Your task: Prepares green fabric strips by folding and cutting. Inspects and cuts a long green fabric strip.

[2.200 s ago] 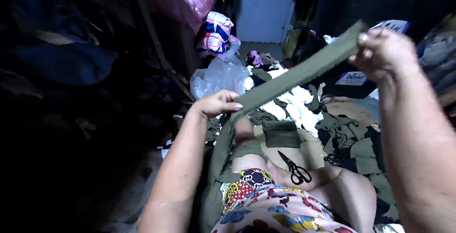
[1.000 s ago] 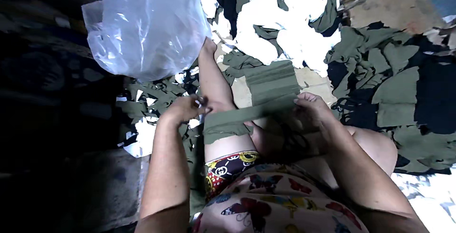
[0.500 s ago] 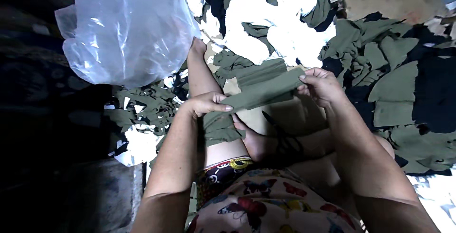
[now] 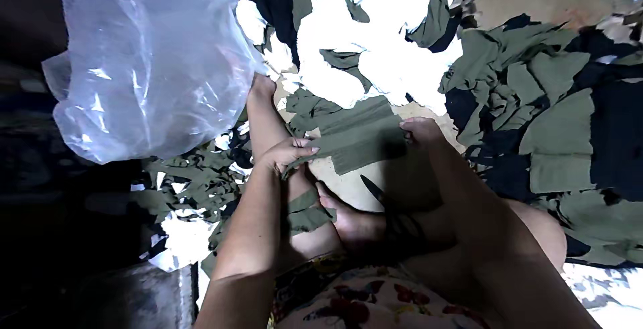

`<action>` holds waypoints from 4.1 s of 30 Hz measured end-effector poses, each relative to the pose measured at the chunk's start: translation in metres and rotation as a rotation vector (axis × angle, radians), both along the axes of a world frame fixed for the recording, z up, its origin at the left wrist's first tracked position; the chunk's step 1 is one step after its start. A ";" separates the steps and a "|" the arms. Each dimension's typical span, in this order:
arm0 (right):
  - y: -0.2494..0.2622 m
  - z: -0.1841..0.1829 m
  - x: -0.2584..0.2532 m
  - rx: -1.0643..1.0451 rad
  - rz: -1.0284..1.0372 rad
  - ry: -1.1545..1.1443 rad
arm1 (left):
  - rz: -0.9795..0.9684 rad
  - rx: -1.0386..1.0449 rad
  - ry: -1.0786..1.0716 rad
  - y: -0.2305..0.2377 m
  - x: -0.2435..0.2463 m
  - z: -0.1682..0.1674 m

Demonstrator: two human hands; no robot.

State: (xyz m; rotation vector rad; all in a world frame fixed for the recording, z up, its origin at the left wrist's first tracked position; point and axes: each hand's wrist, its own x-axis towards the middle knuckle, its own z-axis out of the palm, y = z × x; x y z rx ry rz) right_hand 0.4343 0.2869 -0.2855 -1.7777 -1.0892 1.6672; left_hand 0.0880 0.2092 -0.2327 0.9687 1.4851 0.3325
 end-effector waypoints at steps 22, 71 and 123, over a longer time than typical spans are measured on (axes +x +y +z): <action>-0.004 0.005 0.001 0.101 0.100 -0.267 | -0.020 -0.109 0.130 0.013 0.006 -0.019; -0.179 0.048 -0.067 -0.254 0.573 0.351 | -0.027 -0.113 0.104 0.019 0.004 -0.022; -0.166 0.007 -0.093 -0.310 0.344 0.350 | -0.057 -0.140 0.207 0.018 0.011 -0.021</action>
